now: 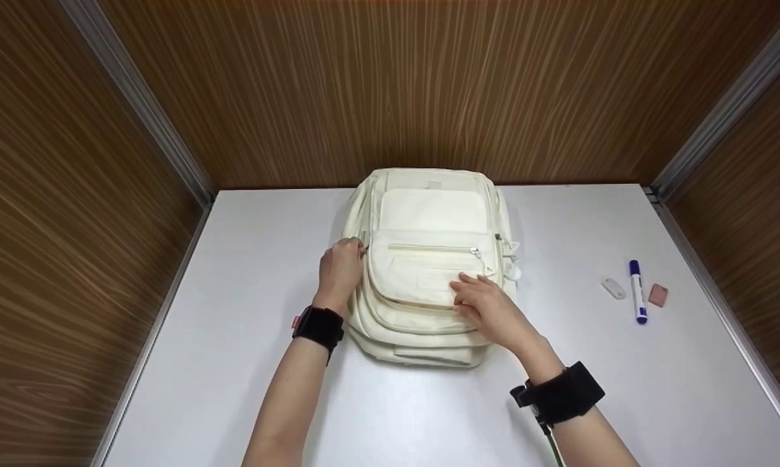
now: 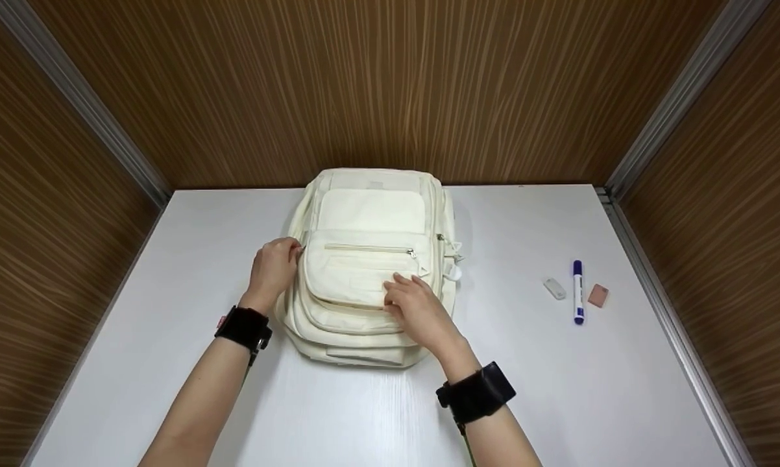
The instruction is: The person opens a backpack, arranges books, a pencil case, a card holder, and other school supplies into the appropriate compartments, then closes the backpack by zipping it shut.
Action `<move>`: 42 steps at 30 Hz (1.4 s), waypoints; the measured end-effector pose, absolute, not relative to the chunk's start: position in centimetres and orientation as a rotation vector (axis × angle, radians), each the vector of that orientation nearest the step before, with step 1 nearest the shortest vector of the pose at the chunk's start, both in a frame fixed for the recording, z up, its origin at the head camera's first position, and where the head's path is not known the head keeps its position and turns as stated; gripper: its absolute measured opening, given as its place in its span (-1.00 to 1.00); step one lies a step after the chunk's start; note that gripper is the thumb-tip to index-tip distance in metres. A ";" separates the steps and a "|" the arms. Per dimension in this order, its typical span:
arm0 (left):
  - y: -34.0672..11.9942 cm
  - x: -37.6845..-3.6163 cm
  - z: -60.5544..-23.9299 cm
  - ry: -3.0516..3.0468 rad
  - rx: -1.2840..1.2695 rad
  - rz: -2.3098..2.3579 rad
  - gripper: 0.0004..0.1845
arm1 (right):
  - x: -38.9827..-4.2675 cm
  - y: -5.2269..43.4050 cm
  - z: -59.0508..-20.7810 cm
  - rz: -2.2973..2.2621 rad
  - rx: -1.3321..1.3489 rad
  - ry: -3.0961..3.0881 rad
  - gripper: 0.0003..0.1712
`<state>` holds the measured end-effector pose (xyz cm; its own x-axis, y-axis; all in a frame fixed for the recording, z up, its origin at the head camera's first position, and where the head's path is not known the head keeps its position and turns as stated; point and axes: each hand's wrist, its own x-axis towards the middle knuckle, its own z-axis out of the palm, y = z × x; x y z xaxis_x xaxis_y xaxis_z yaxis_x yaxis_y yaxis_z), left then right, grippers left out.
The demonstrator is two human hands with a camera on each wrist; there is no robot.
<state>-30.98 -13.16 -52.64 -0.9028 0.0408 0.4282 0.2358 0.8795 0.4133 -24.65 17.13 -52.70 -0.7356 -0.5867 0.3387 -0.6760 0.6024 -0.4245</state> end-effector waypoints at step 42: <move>-12.6 -29.1 -53.5 -2.517 -0.620 -0.921 -0.58 | -23.8 17.5 -50.8 1.007 0.870 -2.710 -0.85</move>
